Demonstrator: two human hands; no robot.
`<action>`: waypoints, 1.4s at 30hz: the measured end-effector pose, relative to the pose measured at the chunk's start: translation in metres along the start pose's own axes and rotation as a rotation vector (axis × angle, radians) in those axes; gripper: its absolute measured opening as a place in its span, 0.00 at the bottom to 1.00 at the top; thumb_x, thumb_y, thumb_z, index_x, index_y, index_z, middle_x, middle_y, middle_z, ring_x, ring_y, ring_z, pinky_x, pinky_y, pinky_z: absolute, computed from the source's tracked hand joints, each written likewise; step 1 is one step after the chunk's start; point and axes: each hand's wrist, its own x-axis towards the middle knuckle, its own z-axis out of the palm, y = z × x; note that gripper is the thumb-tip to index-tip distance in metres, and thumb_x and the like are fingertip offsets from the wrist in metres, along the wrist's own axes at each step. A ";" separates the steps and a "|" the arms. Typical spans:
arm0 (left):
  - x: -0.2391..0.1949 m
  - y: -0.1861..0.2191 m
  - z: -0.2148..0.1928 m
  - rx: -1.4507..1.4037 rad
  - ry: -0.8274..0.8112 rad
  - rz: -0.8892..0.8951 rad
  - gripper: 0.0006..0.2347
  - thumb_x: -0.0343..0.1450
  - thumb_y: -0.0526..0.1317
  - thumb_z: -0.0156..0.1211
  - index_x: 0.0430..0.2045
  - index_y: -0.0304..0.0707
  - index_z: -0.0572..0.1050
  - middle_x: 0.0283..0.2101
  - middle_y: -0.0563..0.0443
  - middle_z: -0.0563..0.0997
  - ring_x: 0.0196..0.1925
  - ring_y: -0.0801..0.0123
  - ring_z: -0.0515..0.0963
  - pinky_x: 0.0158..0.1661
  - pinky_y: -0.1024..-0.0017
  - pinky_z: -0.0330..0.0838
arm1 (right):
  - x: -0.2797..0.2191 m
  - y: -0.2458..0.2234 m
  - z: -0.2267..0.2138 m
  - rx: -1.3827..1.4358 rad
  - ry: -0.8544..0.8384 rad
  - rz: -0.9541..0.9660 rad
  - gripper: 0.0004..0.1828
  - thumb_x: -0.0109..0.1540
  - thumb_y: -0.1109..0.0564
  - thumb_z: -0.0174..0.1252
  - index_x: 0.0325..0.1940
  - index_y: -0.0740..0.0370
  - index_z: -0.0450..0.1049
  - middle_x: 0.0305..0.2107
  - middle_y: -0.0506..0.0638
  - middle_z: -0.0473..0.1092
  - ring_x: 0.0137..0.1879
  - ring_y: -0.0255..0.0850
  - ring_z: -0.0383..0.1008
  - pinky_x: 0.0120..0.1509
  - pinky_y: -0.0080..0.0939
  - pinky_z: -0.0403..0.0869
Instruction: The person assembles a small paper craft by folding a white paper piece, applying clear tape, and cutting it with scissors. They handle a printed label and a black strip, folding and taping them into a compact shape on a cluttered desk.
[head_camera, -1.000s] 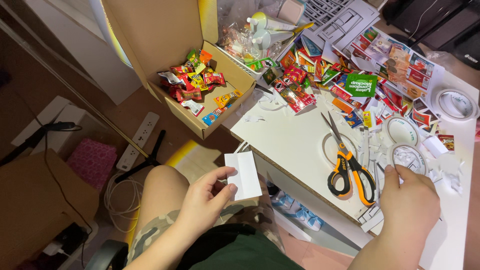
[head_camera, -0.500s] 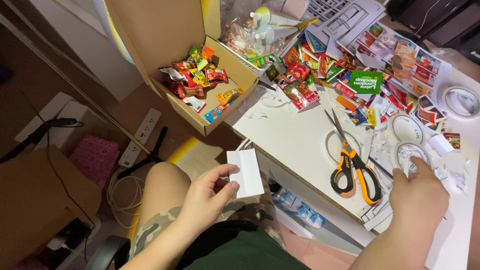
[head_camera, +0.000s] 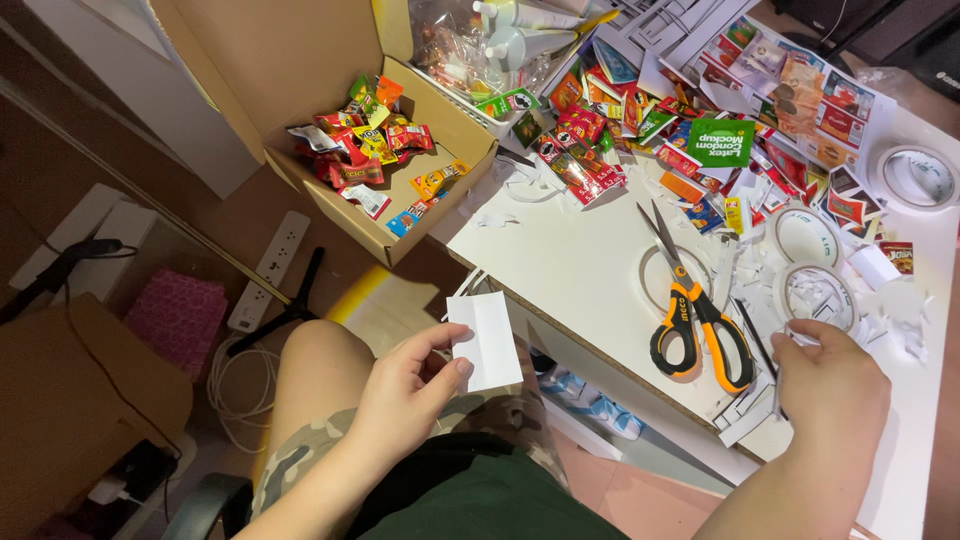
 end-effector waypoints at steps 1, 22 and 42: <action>0.000 0.000 0.000 0.001 0.000 0.000 0.14 0.67 0.44 0.63 0.47 0.52 0.82 0.26 0.61 0.81 0.25 0.78 0.76 0.36 0.77 0.72 | -0.005 -0.006 -0.004 0.001 0.000 0.000 0.16 0.65 0.45 0.59 0.55 0.45 0.82 0.38 0.45 0.79 0.47 0.47 0.75 0.55 0.46 0.68; -0.006 0.000 -0.004 0.022 0.013 0.008 0.14 0.67 0.45 0.63 0.47 0.53 0.82 0.31 0.62 0.84 0.26 0.78 0.78 0.38 0.77 0.73 | 0.000 0.010 0.004 -0.185 -0.109 -0.045 0.13 0.65 0.46 0.57 0.45 0.48 0.85 0.38 0.52 0.80 0.50 0.56 0.76 0.53 0.51 0.71; -0.010 -0.003 -0.010 -0.020 0.023 -0.002 0.16 0.67 0.43 0.62 0.49 0.50 0.82 0.42 0.62 0.85 0.28 0.78 0.78 0.38 0.78 0.74 | -0.042 -0.037 -0.026 0.400 -0.036 0.040 0.15 0.68 0.61 0.54 0.57 0.51 0.77 0.37 0.46 0.77 0.33 0.35 0.69 0.38 0.35 0.65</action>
